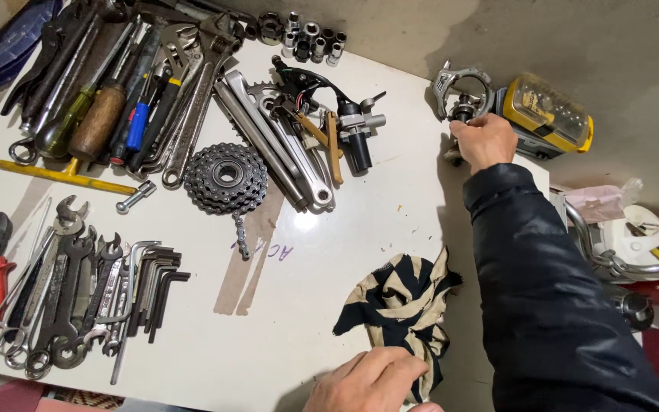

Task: The person cleans a metal axle with a cloth, then places a bearing and a washer onto it. They continue by adding another bearing and a small metal ring, wiping the assembly with the cloth before placing it on the table.

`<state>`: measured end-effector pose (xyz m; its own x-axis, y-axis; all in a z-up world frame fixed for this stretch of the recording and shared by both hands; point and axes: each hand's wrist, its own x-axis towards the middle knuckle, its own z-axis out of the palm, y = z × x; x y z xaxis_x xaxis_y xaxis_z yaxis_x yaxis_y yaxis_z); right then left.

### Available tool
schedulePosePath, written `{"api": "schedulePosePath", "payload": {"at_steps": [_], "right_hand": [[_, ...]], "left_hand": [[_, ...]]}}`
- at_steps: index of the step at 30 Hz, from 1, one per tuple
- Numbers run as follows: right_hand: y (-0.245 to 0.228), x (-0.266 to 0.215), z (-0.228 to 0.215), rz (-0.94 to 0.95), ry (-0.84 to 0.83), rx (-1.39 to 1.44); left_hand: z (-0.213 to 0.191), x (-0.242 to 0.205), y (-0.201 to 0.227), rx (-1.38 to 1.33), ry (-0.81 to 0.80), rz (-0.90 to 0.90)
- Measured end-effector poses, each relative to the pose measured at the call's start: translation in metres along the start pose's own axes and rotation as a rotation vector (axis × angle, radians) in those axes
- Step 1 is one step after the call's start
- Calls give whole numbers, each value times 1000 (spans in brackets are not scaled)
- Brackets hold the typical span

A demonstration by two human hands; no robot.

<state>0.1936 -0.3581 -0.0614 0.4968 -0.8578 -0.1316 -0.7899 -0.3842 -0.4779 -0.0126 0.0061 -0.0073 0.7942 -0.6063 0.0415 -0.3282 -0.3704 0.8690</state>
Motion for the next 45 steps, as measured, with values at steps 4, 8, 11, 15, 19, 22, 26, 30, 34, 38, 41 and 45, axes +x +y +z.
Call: {"api": "schedulePosePath", "payload": {"at_steps": [4,8,11,15,19,22,26,30,34,38,41,45], "right_hand": [[-14,-66,-24,25,-124,155],[30,-44,-2,-270,-30,63],[50,-6,17,-362,96,49],[46,-2,23,-547,140,-38],[53,-2,31,-504,186,28],[61,-3,42,-419,176,-3],[91,34,63,-665,359,-42],[70,37,49,-544,244,-54],[50,27,44,-463,232,52],[39,17,38,-403,198,-112],[39,0,30,-405,158,-141],[57,-12,29,-500,136,-111]], "left_hand": [[0,-2,2,20,112,58],[8,-7,-5,52,48,170],[12,-8,-6,85,25,160],[14,-5,-10,104,21,214],[19,-5,-6,113,12,175],[24,-7,-9,214,130,199],[29,-9,-10,302,169,184],[36,-11,-14,325,87,161],[39,-9,-19,371,131,182],[42,-8,-26,451,197,296],[45,-12,-34,484,177,336],[48,-18,-38,472,102,346]]}}
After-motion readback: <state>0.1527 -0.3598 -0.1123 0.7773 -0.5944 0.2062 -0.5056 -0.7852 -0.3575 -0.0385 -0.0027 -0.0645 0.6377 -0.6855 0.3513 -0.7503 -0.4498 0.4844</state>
